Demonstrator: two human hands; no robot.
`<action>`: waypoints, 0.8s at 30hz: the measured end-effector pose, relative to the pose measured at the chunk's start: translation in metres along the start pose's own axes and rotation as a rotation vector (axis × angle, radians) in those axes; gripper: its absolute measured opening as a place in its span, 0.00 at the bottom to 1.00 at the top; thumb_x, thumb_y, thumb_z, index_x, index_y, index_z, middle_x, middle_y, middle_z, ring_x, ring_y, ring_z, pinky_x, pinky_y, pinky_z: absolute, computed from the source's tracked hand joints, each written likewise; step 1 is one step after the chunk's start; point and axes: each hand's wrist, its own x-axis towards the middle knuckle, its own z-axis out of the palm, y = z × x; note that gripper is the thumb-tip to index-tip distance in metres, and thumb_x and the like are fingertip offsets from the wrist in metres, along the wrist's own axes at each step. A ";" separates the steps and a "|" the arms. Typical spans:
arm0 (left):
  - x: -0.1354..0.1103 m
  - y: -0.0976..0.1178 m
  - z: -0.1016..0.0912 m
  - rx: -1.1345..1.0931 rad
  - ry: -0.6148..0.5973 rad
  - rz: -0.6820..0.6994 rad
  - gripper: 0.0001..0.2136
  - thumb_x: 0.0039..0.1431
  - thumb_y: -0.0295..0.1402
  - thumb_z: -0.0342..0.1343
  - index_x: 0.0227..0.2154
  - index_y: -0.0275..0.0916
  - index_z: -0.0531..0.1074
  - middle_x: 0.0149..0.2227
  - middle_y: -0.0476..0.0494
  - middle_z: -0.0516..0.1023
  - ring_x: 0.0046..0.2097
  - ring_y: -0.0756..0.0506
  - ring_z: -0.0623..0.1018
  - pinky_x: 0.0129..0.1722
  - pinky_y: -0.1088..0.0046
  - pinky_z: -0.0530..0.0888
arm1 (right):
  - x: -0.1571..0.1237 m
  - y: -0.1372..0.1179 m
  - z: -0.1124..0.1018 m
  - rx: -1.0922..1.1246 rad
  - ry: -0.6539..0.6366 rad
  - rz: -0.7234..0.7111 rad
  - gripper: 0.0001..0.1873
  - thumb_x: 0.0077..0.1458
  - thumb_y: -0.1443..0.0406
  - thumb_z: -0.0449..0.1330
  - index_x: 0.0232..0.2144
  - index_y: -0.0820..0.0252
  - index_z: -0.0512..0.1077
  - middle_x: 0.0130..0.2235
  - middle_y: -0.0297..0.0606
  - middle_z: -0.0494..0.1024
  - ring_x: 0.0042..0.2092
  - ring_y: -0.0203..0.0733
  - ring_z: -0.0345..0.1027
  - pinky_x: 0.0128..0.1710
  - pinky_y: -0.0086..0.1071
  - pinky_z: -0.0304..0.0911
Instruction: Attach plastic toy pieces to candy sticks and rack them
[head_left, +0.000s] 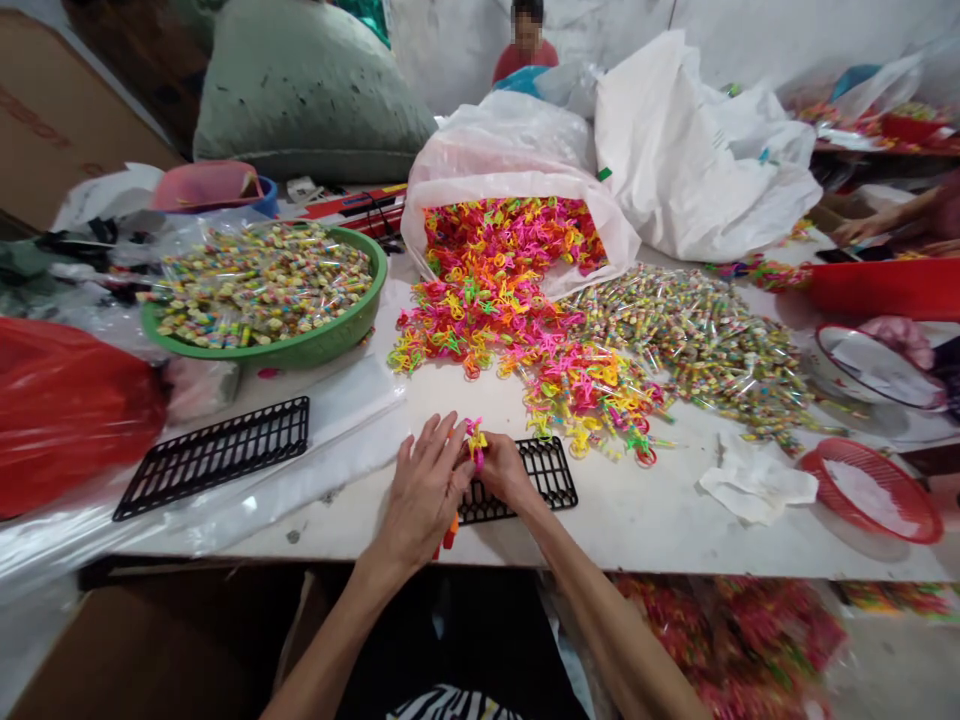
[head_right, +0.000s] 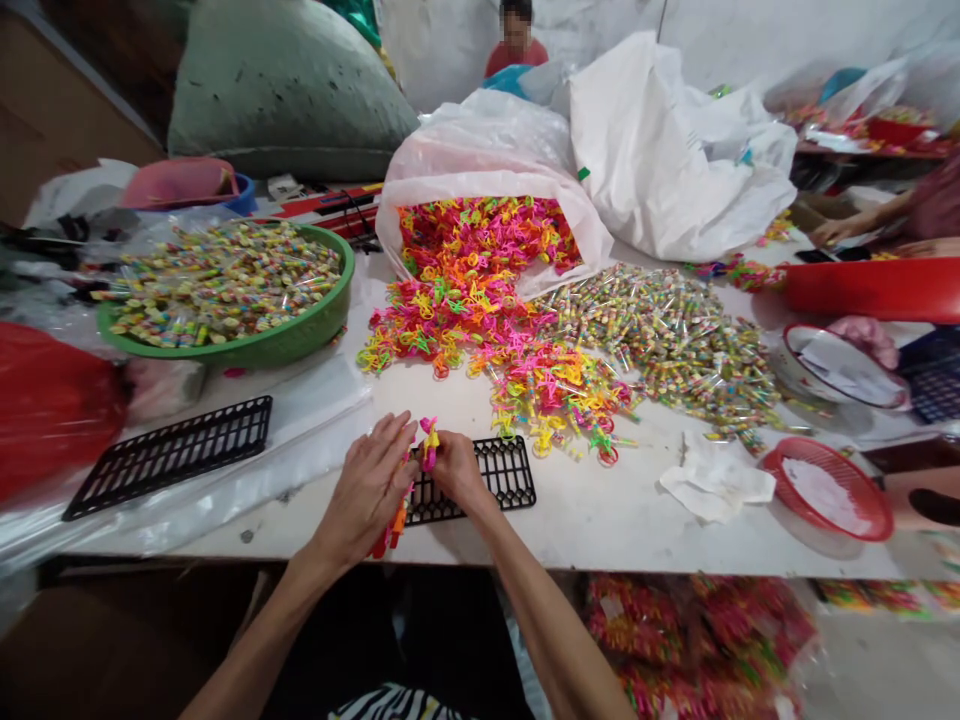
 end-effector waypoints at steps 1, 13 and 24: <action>-0.002 0.001 0.003 0.040 -0.040 0.016 0.21 0.61 0.37 0.39 0.56 0.39 0.55 0.60 0.42 0.55 0.61 0.41 0.52 0.55 0.55 0.57 | 0.000 -0.001 0.002 -0.082 -0.002 -0.027 0.05 0.45 0.68 0.55 0.23 0.62 0.70 0.23 0.31 0.69 0.27 0.34 0.61 0.26 0.24 0.56; 0.003 -0.002 0.011 0.204 -0.026 0.084 0.20 0.60 0.36 0.40 0.54 0.37 0.61 0.60 0.42 0.55 0.61 0.38 0.51 0.53 0.57 0.63 | 0.007 -0.025 -0.060 -0.727 0.037 -0.045 0.12 0.49 0.64 0.55 0.38 0.60 0.69 0.37 0.37 0.71 0.36 0.37 0.65 0.34 0.27 0.57; -0.007 -0.001 0.001 0.127 0.115 0.107 0.19 0.60 0.32 0.40 0.54 0.41 0.60 0.60 0.43 0.56 0.62 0.41 0.52 0.55 0.55 0.58 | 0.044 -0.016 -0.131 -0.992 0.282 0.302 0.08 0.46 0.69 0.53 0.26 0.64 0.73 0.29 0.45 0.76 0.34 0.43 0.69 0.27 0.28 0.55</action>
